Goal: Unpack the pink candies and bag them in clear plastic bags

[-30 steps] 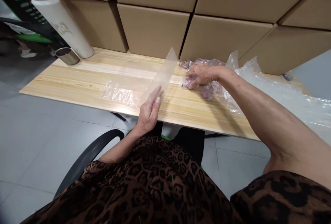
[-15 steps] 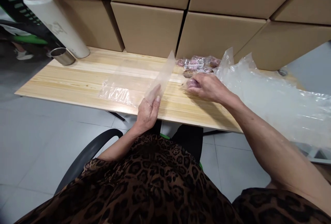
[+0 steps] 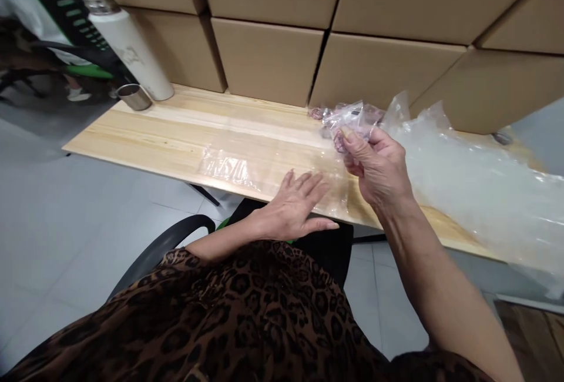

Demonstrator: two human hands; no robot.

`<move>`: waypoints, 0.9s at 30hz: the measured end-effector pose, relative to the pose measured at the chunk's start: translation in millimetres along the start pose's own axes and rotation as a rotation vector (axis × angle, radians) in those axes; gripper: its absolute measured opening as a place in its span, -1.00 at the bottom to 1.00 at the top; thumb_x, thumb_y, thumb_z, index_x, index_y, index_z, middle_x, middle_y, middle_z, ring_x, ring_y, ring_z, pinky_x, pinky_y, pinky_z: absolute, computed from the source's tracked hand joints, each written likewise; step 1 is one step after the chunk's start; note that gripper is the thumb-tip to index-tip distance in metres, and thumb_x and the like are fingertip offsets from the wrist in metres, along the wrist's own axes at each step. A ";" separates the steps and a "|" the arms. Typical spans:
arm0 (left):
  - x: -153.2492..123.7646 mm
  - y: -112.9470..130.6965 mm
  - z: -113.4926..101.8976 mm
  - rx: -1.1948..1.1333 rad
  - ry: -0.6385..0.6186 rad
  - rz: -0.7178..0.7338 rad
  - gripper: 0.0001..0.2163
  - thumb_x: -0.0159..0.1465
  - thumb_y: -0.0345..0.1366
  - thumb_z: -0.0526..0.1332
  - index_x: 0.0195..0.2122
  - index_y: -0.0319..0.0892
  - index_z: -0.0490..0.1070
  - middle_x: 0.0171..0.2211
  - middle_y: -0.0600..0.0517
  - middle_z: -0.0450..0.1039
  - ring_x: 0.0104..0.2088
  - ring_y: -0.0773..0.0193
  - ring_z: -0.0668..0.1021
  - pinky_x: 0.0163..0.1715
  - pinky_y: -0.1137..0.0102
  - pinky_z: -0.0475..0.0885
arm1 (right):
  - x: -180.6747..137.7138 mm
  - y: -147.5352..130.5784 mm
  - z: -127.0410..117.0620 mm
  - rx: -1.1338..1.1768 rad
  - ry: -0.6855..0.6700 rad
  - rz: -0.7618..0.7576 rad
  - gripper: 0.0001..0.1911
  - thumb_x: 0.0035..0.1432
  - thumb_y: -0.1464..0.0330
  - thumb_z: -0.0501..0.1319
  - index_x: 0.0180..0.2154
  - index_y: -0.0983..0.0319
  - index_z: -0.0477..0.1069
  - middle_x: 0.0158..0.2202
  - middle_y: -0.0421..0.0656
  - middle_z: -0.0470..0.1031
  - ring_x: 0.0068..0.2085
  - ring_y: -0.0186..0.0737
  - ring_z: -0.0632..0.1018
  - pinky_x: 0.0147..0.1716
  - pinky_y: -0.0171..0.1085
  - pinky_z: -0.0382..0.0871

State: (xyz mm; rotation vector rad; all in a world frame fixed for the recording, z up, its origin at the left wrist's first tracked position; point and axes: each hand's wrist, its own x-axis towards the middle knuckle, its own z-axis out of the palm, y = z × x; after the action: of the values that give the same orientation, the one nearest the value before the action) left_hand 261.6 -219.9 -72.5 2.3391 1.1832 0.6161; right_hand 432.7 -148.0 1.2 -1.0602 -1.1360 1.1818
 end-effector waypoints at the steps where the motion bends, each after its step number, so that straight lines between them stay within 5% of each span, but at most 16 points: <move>1: -3.2 1.7 -8.0 -0.005 0.028 0.008 -0.24 0.42 0.32 0.12 0.46 -0.09 0.27 0.56 -0.25 0.18 0.58 -0.22 0.20 0.57 -0.29 -0.08 | 4.7 4.1 7.2 -0.006 -0.034 0.024 -0.45 -0.31 0.06 0.73 -0.36 0.17 0.57 -0.28 -0.18 0.64 -0.48 -0.44 0.33 -0.61 -0.39 0.05; 6: -22.4 -28.2 -57.7 -0.104 0.389 -0.115 -0.43 0.52 0.14 0.09 0.35 -0.14 0.43 0.40 -0.25 0.43 0.44 -0.10 0.42 0.48 -0.15 0.24 | 25.3 32.5 54.5 -0.003 -0.185 0.224 -0.32 -0.40 -0.04 0.73 -0.41 0.20 0.48 -0.41 -0.22 0.53 -0.55 -0.49 0.26 -0.67 -0.40 -0.08; 10: -18.9 -66.2 -68.8 -0.554 0.572 -0.259 -0.37 0.48 0.22 0.11 0.29 -0.22 0.48 0.22 -0.30 0.58 0.24 -0.10 0.61 0.29 -0.07 0.51 | 20.8 49.2 89.4 0.046 -0.313 0.223 -0.32 -0.30 -0.10 0.69 -0.36 0.17 0.46 -0.38 -0.23 0.51 -0.53 -0.45 0.29 -0.65 -0.38 0.06; 14: -7.6 -76.2 -53.8 -1.041 0.602 -0.351 -0.47 0.46 0.13 0.23 0.31 -0.09 0.43 0.09 -0.18 0.65 -0.04 0.07 0.74 -0.04 0.13 0.70 | 9.6 58.3 98.5 -0.040 -0.413 0.073 -0.39 -0.04 -0.20 0.55 -0.27 0.13 0.48 -0.39 -0.25 0.46 -0.47 -0.35 0.34 -0.53 -0.31 0.24; 20: -4.8 -67.9 -50.3 -1.112 0.624 -0.304 -0.56 0.37 0.01 0.39 0.16 -0.10 0.46 -0.15 -0.05 0.66 -0.27 0.26 0.68 -0.38 0.44 0.60 | 8.1 51.4 81.6 -0.349 -0.445 -0.152 -0.42 0.19 -0.24 0.38 -0.19 0.14 0.57 -0.23 -0.15 0.53 -0.23 -0.19 0.48 -0.30 -0.23 0.38; 27: -13.2 -62.0 -58.3 -1.160 0.558 -0.294 -0.40 0.17 0.09 0.55 0.04 -0.14 0.38 -0.22 0.03 0.58 -0.41 0.39 0.60 -0.41 0.46 0.52 | -0.6 44.2 82.0 -0.203 -0.515 0.008 -0.42 0.10 -0.22 0.46 -0.42 0.16 0.49 -0.49 -0.24 0.29 -0.43 -0.28 0.31 -0.45 -0.26 0.21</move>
State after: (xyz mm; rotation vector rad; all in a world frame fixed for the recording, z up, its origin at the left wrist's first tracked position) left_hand 182.6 -186.8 -63.5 1.0232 0.9261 1.4097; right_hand 345.8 -142.8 -31.8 -0.9328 -1.6794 1.4131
